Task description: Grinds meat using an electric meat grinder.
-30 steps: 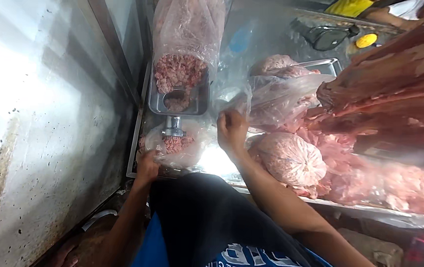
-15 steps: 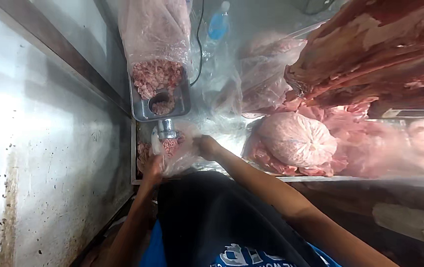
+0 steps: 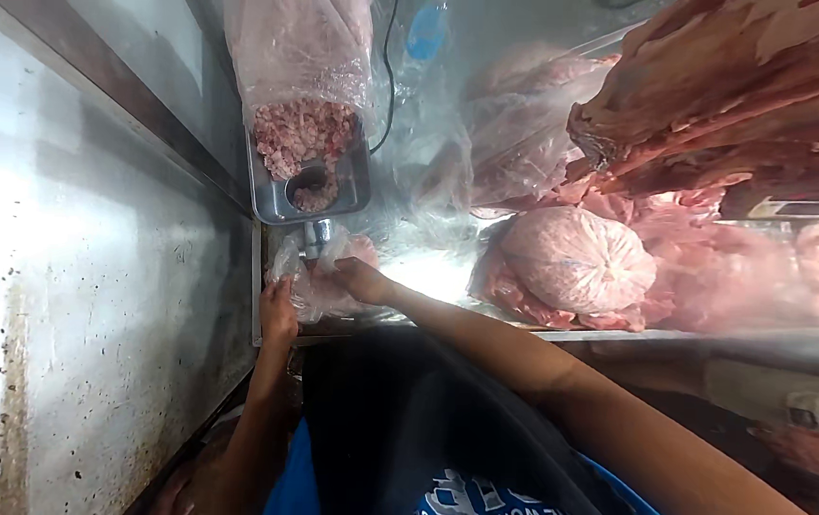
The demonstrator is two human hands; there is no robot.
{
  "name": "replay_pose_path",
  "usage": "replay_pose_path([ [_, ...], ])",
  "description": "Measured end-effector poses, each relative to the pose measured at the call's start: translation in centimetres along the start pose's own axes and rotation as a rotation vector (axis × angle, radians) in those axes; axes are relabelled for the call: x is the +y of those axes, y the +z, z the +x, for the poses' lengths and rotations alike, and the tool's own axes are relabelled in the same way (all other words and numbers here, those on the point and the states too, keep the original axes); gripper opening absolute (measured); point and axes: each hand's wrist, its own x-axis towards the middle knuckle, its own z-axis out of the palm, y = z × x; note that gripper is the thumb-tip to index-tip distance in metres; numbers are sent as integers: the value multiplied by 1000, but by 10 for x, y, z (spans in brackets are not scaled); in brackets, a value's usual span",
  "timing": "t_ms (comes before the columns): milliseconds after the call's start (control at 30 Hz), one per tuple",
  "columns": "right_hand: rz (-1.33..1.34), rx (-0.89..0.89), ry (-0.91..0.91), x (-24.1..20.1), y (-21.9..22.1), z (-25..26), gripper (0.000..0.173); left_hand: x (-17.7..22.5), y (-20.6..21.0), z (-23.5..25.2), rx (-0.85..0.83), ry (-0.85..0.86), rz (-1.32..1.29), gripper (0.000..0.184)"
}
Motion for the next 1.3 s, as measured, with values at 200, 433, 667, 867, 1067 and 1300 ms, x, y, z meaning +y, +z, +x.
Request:
replay_pose_path([
  [200, -420, -98, 22, 22, 10, 24, 29, -9, 17, -3, -189, -156, -263, 37],
  [433, -304, 101, 452, 49, -15, -6, 37, -23, 7, -4, -156, -228, 441, 45],
  [667, 296, 264, 181, 46, -24, -29, 24, 4, -2, -10, -48, -198, -151, 30],
  [867, 635, 315, 173, 21, -14, -37, 23, 16, 13, 8, 85, -308, -687, 22],
  [1067, 614, 331, 183, 17, -30, -47, 28, 30, 12, 1, -86, -34, -331, 29],
  [1300, 320, 372, 312, 17, -44, -60, 32, 7, 18, 2, -135, -152, -193, 44],
])
